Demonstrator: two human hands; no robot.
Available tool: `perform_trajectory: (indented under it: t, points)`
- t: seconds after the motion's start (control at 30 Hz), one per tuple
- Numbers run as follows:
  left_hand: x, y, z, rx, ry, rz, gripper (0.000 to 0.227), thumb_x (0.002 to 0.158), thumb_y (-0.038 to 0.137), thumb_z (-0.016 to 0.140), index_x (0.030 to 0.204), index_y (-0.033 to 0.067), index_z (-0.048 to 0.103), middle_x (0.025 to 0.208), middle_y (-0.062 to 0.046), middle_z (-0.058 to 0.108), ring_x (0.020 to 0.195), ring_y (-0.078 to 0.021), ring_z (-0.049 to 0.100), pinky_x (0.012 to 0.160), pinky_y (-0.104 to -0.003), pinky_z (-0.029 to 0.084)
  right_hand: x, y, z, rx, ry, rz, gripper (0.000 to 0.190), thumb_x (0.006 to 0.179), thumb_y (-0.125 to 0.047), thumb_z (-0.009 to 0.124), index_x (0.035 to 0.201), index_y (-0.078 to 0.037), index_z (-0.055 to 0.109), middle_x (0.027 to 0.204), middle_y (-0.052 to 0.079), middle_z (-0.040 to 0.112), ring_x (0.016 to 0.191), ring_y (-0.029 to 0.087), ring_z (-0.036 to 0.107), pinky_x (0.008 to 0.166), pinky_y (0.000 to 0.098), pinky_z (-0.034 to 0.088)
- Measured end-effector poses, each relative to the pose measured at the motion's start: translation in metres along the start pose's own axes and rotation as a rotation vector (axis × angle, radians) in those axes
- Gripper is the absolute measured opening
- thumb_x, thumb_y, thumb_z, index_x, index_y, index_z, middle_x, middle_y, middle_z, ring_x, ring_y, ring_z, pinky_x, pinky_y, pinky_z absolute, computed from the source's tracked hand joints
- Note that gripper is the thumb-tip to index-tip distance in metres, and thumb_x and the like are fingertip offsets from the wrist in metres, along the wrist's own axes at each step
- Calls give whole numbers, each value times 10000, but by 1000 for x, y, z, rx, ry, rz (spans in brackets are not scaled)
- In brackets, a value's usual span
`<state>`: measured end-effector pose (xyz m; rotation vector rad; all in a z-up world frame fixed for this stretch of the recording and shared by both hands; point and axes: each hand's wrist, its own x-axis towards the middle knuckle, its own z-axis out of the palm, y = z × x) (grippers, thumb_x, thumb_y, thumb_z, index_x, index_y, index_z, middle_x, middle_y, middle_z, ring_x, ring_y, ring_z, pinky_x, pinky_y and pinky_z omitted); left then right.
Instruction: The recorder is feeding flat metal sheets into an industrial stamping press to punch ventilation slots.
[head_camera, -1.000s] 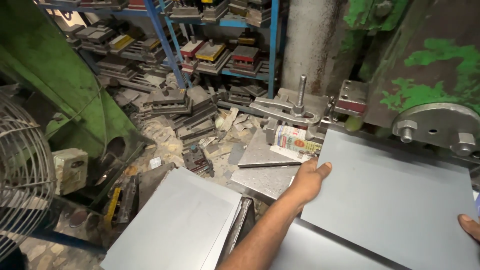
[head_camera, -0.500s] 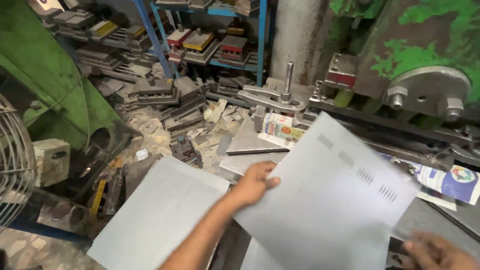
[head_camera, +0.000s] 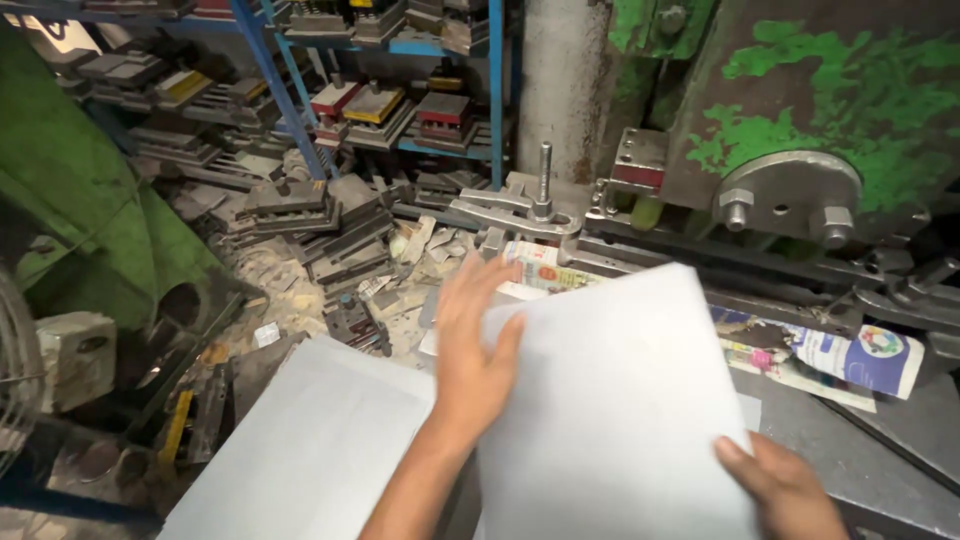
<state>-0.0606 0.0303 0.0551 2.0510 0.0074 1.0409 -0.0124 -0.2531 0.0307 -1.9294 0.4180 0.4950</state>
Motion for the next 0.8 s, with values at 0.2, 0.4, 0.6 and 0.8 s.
perform_trajectory:
  t: [0.2,0.4,0.6,0.8]
  points:
    - [-88,-39,53,-542,-484,-808,299,1011,233,595,1121,-10,730,776,-44,712,626,-75,586,619,-219,497,63,27,-60,92,161,46,582,1070,-274,460,1494,125,438,1523,342,465,1431,475,421,1217,551,238]
    - [-30,-47,91,-646,-413,-860,457,974,213,538,1334,-56,619,1381,-169,668,1206,-231,662,1058,-330,493,31,-50,-45,226,226,-3,471,1113,-216,419,1499,54,408,1534,378,365,1388,576,385,1170,626,264]
    - [12,-27,93,-596,-537,-924,419,1041,178,419,1393,-24,525,1230,-234,686,1096,-301,701,1011,-406,556,83,-40,-62,107,306,-45,367,1142,-275,578,1246,75,603,1265,348,640,811,337,614,539,357,353]
    - [3,-39,100,-623,-474,-868,405,1025,142,441,1373,-29,556,1198,-191,695,1051,-245,683,958,-348,539,90,-39,-57,228,153,-168,378,1151,-145,409,1414,126,429,1433,445,394,1240,633,440,1068,645,340]
